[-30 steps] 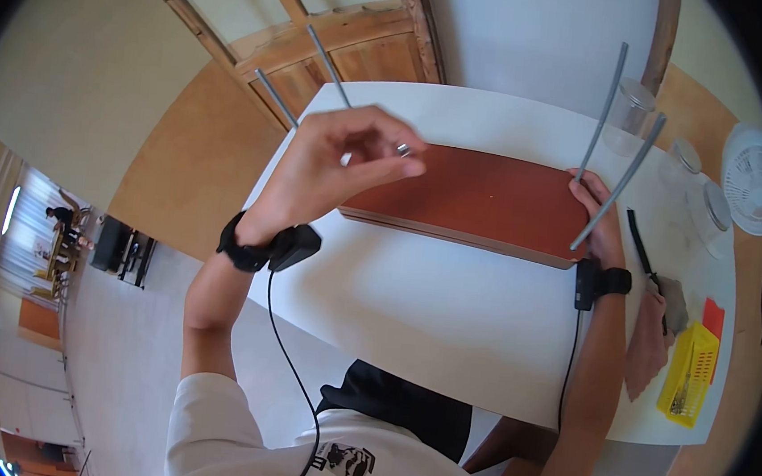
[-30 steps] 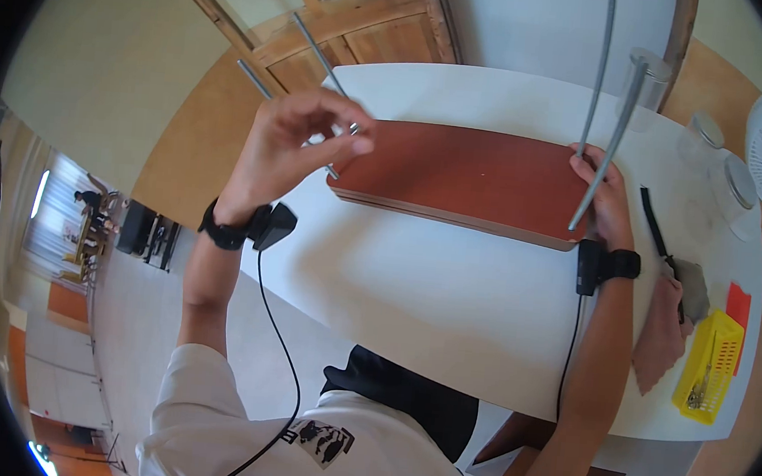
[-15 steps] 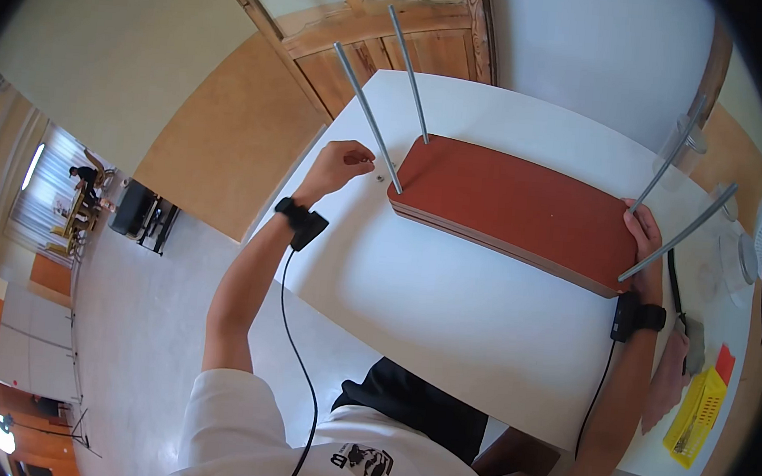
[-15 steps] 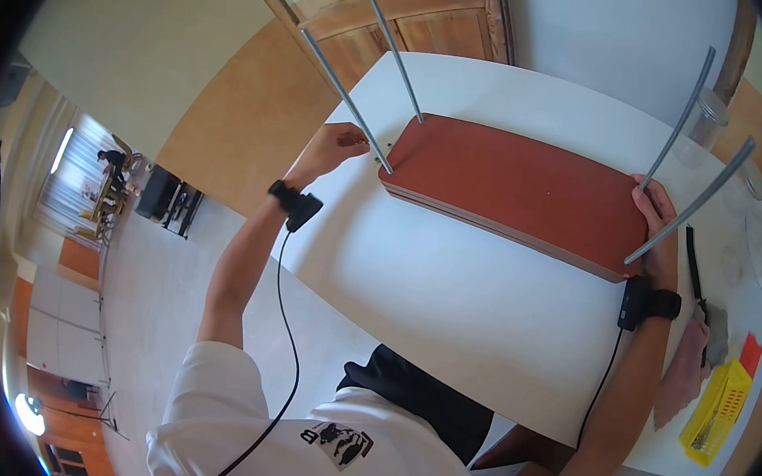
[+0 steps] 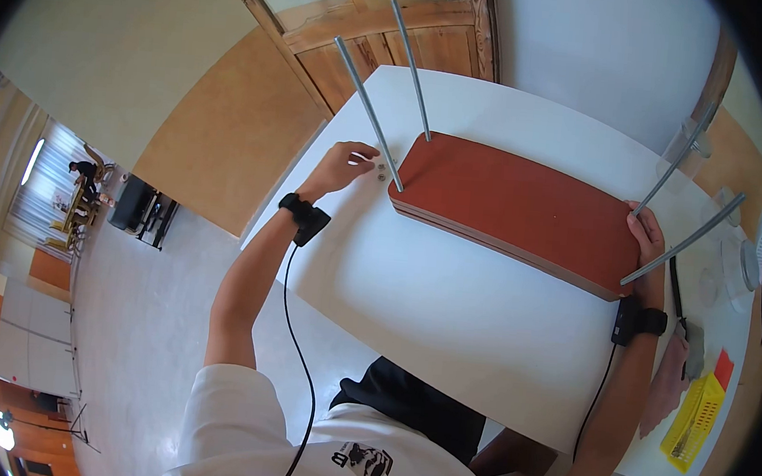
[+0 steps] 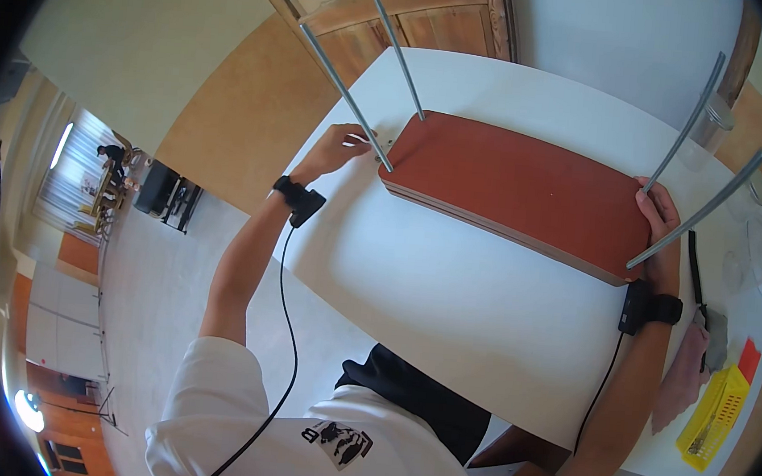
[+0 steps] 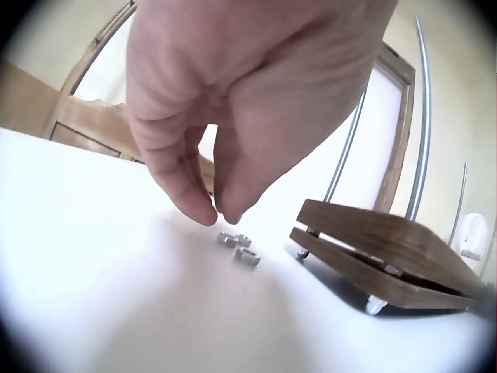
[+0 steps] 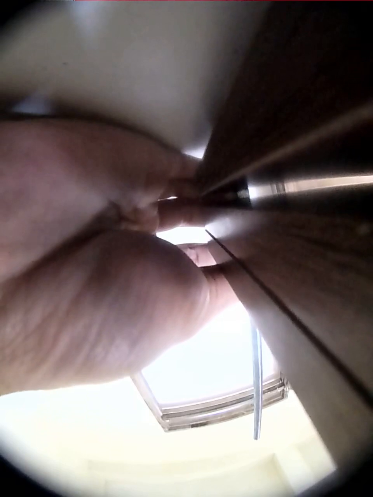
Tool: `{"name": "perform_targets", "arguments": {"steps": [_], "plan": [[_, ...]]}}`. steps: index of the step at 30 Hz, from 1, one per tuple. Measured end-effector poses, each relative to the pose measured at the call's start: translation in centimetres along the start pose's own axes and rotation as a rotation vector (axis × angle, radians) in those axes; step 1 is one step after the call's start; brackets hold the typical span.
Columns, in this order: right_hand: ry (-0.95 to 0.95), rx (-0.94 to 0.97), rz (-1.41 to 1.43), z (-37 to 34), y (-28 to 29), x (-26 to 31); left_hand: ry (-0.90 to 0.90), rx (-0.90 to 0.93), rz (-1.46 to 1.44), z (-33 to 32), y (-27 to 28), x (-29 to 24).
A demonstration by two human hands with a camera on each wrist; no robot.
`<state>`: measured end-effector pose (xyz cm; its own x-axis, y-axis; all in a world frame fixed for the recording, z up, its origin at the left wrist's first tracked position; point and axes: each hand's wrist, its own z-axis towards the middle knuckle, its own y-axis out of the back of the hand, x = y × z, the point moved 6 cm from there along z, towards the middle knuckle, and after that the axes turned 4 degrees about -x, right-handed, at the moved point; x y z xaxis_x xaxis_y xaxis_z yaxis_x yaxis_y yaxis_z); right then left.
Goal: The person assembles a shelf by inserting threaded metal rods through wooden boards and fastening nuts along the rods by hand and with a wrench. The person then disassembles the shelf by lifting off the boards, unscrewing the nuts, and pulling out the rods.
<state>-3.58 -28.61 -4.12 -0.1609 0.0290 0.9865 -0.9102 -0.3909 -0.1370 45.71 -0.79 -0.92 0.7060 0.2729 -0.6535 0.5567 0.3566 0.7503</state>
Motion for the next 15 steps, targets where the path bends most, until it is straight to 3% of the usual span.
{"name": "perform_targets", "arguments": {"steps": [3,4,5,8,10,12,15], "plan": [[-0.013,-0.019,-0.05,-0.1,0.1,0.3,0.029,-0.071,-0.037,-2.1,2.2,-3.1],[0.023,-0.011,-0.077,0.1,0.1,0.2,-0.039,-0.032,0.055,-2.5,2.8,-3.8],[0.057,-0.011,-0.109,0.1,0.4,0.1,0.026,0.053,0.089,-3.1,3.2,-4.1],[0.119,0.032,-0.091,0.5,0.8,-0.2,0.042,0.289,-0.07,-6.2,2.7,-10.2],[0.13,0.013,-0.098,0.9,1.4,-0.6,0.069,0.431,-0.27,-7.5,0.9,-14.2],[0.044,0.063,0.085,1.3,1.4,-1.4,-0.002,0.56,-0.346,-8.3,-2.1,-18.4],[-0.059,0.086,0.185,1.7,1.3,-2.1,-0.233,0.645,-0.446,-7.9,-8.5,-25.2]]}}
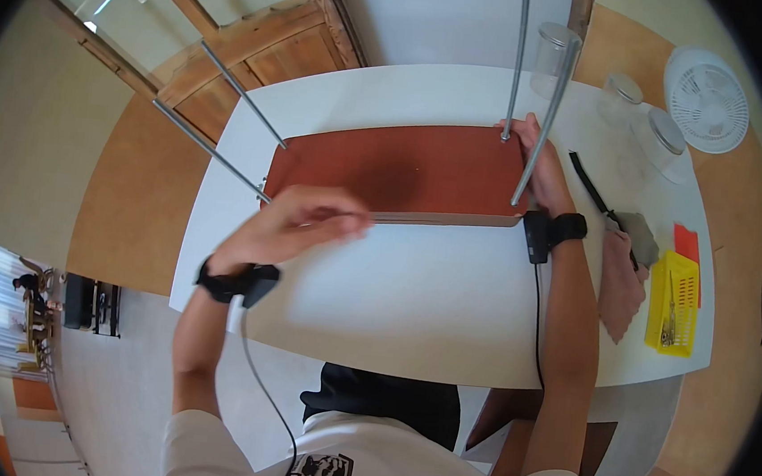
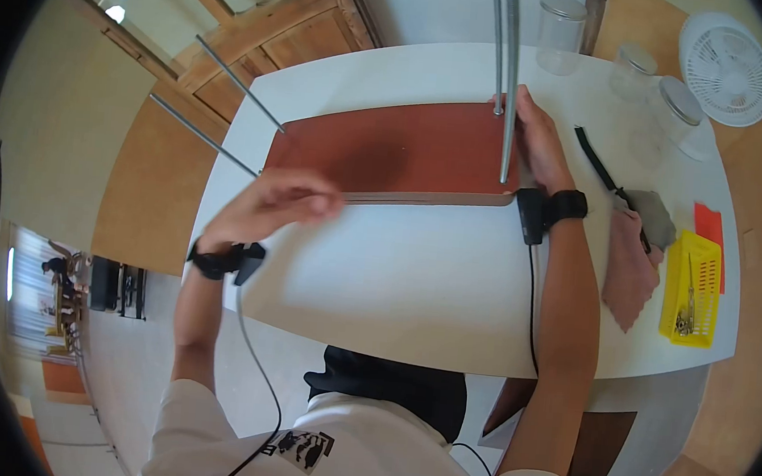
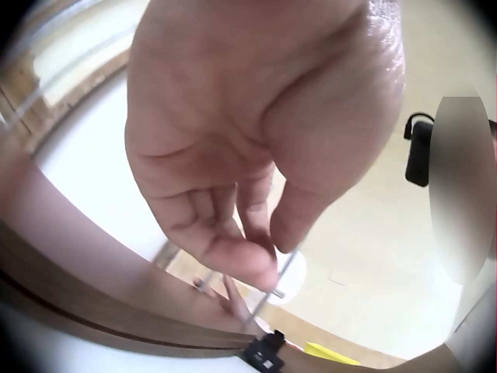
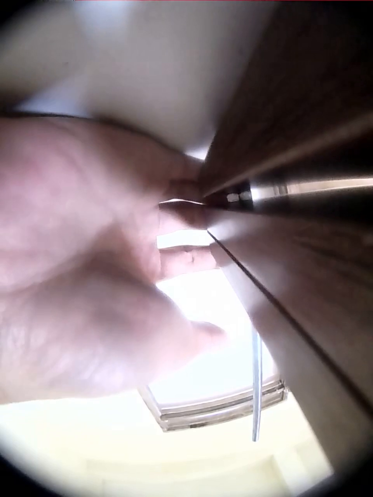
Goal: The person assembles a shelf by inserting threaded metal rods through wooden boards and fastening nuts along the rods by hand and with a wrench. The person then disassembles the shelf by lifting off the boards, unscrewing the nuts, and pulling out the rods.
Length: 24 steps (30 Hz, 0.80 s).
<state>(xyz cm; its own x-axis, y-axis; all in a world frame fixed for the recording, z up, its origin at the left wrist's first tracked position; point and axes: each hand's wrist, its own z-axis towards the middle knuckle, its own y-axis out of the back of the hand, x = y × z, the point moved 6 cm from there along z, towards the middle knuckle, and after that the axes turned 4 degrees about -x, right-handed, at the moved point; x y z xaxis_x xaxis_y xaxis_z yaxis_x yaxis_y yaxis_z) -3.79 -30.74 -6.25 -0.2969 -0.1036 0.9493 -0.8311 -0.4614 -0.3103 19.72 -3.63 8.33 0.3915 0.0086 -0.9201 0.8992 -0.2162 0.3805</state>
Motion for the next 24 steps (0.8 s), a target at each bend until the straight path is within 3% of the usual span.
{"name": "perform_targets", "arguments": {"steps": [4,7,9,12,15,24], "plan": [[-0.006,-0.003,-0.014,-0.3,-0.3,0.6,-0.11,-0.056,-0.037,8.8,-5.0,-1.1],[0.008,0.004,0.022,-0.4,-0.5,0.8,-0.142,-0.167,-0.22,14.2,-6.1,-1.4],[-0.014,-0.031,0.045,-0.2,0.0,0.3,-0.063,-0.262,-0.293,16.6,-6.2,-1.0],[-0.039,-0.045,0.105,-0.4,-0.1,0.4,-0.026,-0.236,-0.282,20.5,-6.7,1.4],[0.008,-0.065,0.112,-0.7,-0.1,0.7,-0.021,-0.12,-0.272,22.0,-8.0,2.6],[0.004,-0.085,0.024,-0.6,0.2,0.4,-0.023,-0.148,-0.102,22.0,-6.9,3.5]]}}
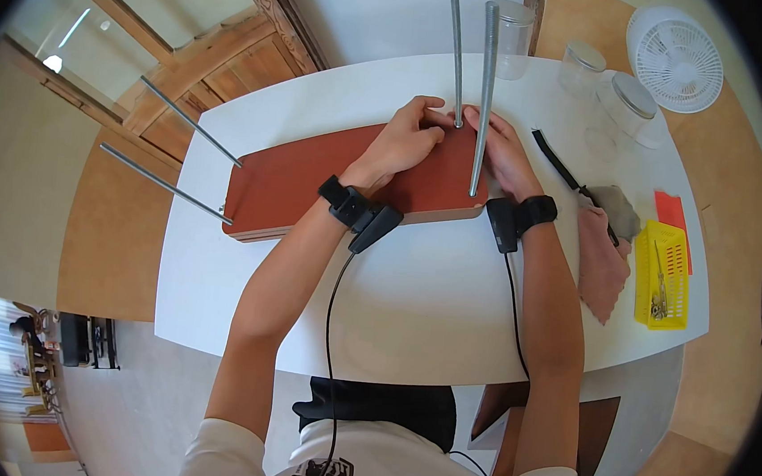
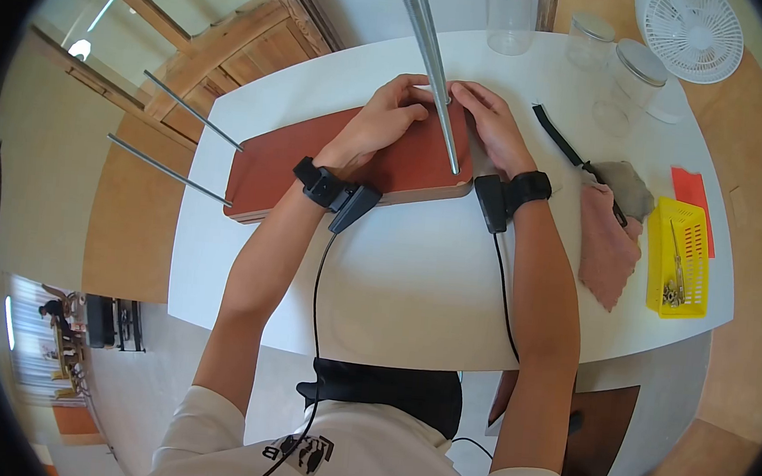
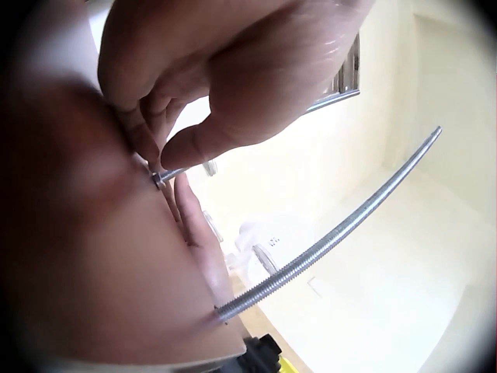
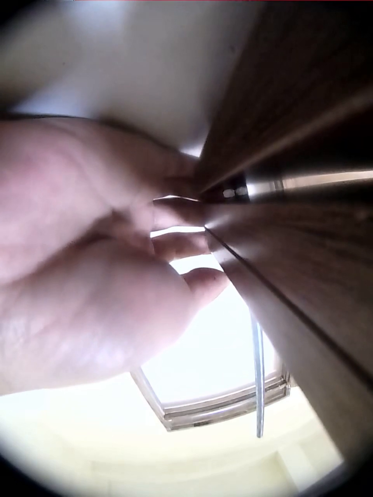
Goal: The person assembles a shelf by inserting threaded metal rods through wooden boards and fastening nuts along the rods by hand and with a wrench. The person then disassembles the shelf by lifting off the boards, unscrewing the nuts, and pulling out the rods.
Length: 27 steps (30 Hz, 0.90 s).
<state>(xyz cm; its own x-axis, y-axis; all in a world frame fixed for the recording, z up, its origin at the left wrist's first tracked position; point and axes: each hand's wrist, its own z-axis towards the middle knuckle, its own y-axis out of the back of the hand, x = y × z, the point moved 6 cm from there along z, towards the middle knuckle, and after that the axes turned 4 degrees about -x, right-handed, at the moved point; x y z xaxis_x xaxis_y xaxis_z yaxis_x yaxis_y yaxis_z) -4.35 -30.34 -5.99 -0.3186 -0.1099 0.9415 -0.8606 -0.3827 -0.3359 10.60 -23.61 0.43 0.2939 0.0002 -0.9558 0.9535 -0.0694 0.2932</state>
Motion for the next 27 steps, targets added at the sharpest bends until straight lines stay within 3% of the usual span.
{"name": "perform_targets", "arguments": {"steps": [7,10,12,13,19,22,24,27], "plan": [[0.038,0.039,-0.012,0.2,0.1,-0.3,-0.055,-0.064,0.03,-1.5,-0.5,-0.9],[0.022,0.03,-0.036,0.3,0.2,-0.3,-0.057,0.03,-0.087,-1.5,0.0,-0.9],[0.039,0.091,-0.035,0.1,-0.3,0.1,0.115,0.048,-0.253,-1.5,1.0,-0.4],[0.038,0.092,-0.039,0.3,-0.2,0.0,0.113,0.047,-0.256,-1.4,1.1,-0.3],[0.017,0.058,-0.004,0.6,0.2,-0.7,0.023,-0.101,-0.325,-1.8,0.0,-2.1],[0.017,0.055,0.029,0.3,0.0,-0.4,0.051,-0.1,-0.176,-1.8,0.0,-2.4],[0.033,0.063,0.003,0.1,-0.1,-0.1,0.017,-0.003,-0.103,-1.3,0.7,-2.0],[0.0,0.053,0.002,-0.1,-0.2,0.0,0.064,-0.065,-0.129,-1.2,1.1,-1.8]]}}
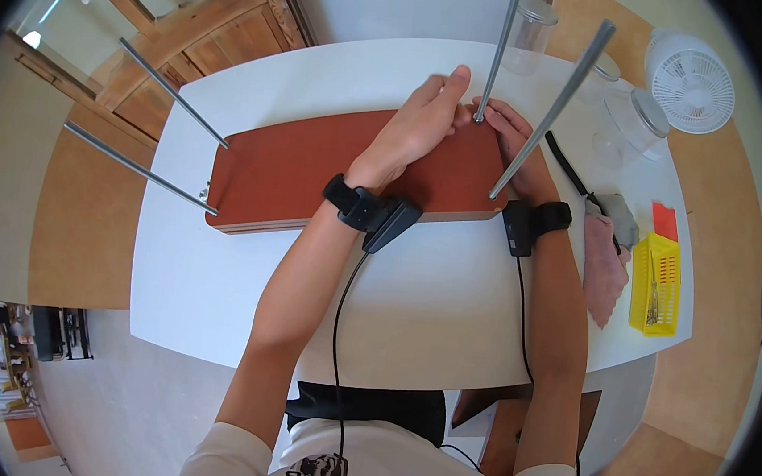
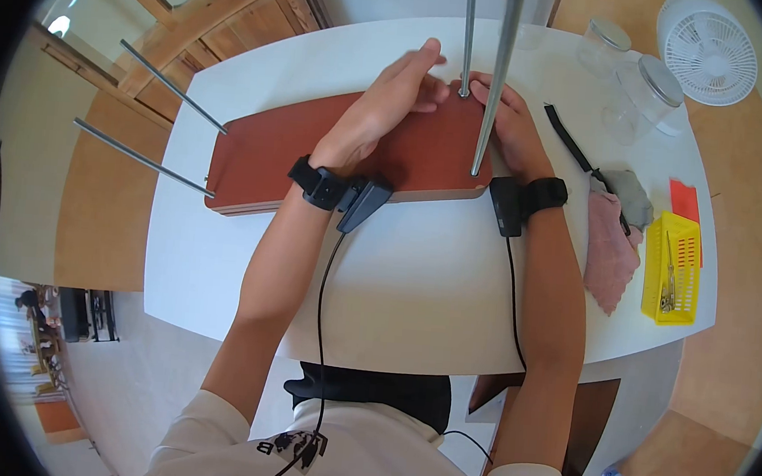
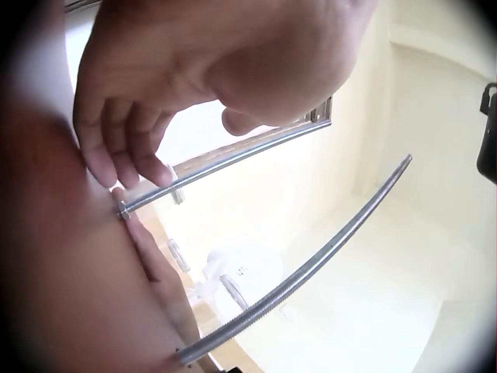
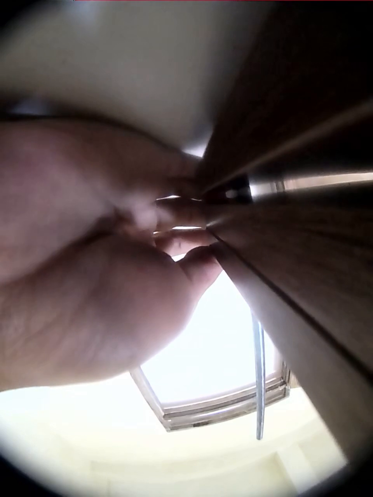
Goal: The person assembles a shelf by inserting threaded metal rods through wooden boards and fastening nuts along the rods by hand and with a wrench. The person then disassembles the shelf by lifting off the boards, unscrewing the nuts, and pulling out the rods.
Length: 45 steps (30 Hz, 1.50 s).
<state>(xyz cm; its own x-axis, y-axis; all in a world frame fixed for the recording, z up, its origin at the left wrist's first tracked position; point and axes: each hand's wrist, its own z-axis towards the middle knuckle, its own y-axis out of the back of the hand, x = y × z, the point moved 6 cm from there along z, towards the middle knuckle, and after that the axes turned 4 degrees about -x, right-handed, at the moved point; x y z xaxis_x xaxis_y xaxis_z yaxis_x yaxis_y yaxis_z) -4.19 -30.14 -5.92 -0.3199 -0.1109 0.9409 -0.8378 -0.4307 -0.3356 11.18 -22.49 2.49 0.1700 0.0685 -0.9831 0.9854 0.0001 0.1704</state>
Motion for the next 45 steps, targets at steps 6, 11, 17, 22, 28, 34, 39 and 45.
{"name": "perform_targets", "arguments": {"steps": [6,11,17,22,28,34,39,45], "plan": [[-0.013,0.0,-0.009,-0.2,-0.5,0.4,-0.043,0.014,-0.052,0.0,-0.6,0.2],[-0.045,-0.04,-0.017,0.1,-0.1,0.2,-0.032,0.024,-0.077,0.6,0.6,0.7],[-0.083,-0.057,0.001,-0.1,-0.2,0.1,-0.027,0.005,-0.095,0.5,0.5,1.4],[-0.045,-0.019,-0.012,-0.1,-0.3,0.3,-0.011,0.082,-0.085,0.8,0.7,1.6],[-0.087,-0.059,-0.025,0.2,0.5,-0.3,-0.073,0.045,-0.091,0.9,0.1,1.5],[-0.047,-0.027,-0.024,0.1,0.2,0.0,-0.089,0.045,-0.076,0.8,0.0,1.1],[-0.076,-0.046,-0.008,-0.1,-0.1,0.1,-0.09,0.06,-0.043,0.9,-0.1,1.3],[-0.059,-0.036,-0.017,0.1,0.0,0.0,-0.112,0.053,-0.07,0.9,-0.2,1.0]]}}
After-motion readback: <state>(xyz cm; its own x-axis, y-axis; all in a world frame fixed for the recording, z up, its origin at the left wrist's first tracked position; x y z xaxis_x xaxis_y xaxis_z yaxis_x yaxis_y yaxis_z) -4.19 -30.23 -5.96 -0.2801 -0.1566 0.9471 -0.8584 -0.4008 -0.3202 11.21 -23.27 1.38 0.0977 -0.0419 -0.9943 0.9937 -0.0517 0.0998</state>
